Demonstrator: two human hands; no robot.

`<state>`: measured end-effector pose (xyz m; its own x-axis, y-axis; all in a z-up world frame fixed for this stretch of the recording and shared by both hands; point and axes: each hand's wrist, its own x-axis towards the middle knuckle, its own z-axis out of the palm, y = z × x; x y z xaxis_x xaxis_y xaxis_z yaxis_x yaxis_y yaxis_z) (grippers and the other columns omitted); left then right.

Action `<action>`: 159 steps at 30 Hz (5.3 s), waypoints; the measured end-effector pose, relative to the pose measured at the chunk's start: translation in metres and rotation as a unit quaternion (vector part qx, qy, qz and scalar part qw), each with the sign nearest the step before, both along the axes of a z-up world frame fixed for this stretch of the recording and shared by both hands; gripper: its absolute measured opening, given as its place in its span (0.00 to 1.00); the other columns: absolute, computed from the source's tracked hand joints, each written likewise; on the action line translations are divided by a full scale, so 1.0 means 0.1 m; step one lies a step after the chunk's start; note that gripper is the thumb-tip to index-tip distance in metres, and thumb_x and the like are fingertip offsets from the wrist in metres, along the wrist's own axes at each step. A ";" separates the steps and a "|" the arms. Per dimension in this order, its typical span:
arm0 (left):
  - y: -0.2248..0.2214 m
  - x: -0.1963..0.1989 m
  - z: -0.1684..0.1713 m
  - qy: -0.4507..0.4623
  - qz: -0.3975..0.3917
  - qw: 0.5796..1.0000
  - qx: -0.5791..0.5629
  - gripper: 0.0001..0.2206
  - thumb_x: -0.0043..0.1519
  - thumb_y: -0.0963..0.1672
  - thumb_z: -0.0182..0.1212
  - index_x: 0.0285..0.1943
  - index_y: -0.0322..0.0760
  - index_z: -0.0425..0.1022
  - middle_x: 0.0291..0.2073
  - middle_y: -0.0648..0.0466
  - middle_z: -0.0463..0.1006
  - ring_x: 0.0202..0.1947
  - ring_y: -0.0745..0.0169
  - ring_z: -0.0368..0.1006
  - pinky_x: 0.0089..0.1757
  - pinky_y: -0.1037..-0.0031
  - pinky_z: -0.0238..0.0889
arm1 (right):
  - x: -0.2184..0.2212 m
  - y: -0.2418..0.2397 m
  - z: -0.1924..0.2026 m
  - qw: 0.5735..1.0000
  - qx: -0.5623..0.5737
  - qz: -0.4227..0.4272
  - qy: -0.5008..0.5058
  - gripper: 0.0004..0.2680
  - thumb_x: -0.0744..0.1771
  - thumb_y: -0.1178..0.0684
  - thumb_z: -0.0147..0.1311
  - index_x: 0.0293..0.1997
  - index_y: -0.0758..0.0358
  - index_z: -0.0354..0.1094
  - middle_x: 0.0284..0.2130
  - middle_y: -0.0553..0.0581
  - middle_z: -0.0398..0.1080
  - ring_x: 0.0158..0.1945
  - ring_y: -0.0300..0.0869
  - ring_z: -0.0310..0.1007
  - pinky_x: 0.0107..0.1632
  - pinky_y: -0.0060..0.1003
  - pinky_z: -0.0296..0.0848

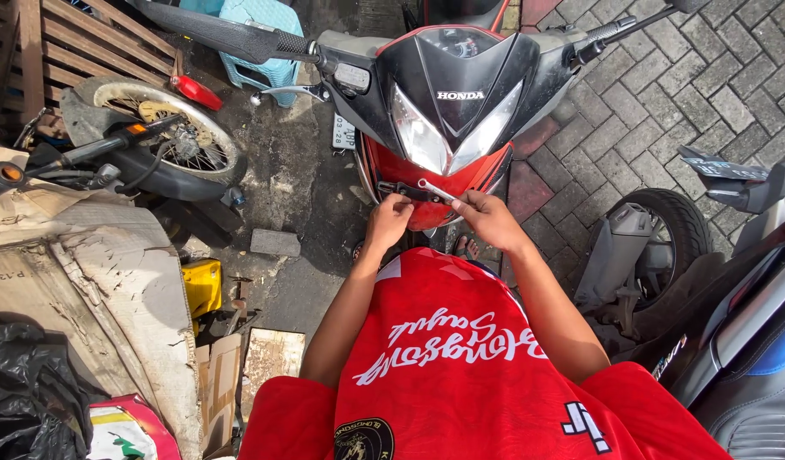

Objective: The person is mounting license plates onto a motorcycle, first the front and then the rear, using a wrench and screws.

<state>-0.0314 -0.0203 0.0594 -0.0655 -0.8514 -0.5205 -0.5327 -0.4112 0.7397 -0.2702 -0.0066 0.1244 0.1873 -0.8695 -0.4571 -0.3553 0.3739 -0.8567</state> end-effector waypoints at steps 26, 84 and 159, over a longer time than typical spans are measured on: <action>1.07 -0.81 -0.08 0.306 0.357 0.883 -0.007 0.19 0.74 0.49 0.39 0.44 0.28 0.71 0.29 0.42 0.81 0.28 0.59 0.81 0.31 0.78 0.76 | -0.38 0.10 -0.66 0.963 -0.047 0.222 0.148 0.12 0.69 0.47 0.48 0.48 0.66 0.73 0.37 0.72 0.77 0.48 0.67 0.76 0.50 0.61 0.71; 3.23 -0.03 -1.02 0.383 0.349 0.824 0.231 0.06 0.64 0.44 0.62 0.46 0.42 0.70 0.26 0.54 0.70 0.16 0.75 0.61 0.19 0.85 0.59 | -0.03 3.04 -0.91 0.928 0.100 0.264 0.245 0.16 0.67 0.43 0.51 0.58 0.57 0.71 0.45 0.66 0.78 0.55 0.60 0.77 0.55 0.53 0.75; 1.10 3.23 -0.43 0.166 0.013 0.974 0.152 0.22 0.67 0.44 0.55 0.69 0.29 0.65 0.49 0.40 0.81 0.40 0.56 0.79 0.44 0.73 0.70 | 1.84 0.11 -1.52 0.891 -0.083 -0.209 0.395 0.17 0.72 0.39 0.47 0.37 0.64 0.71 0.34 0.70 0.73 0.44 0.66 0.76 0.47 0.59 0.72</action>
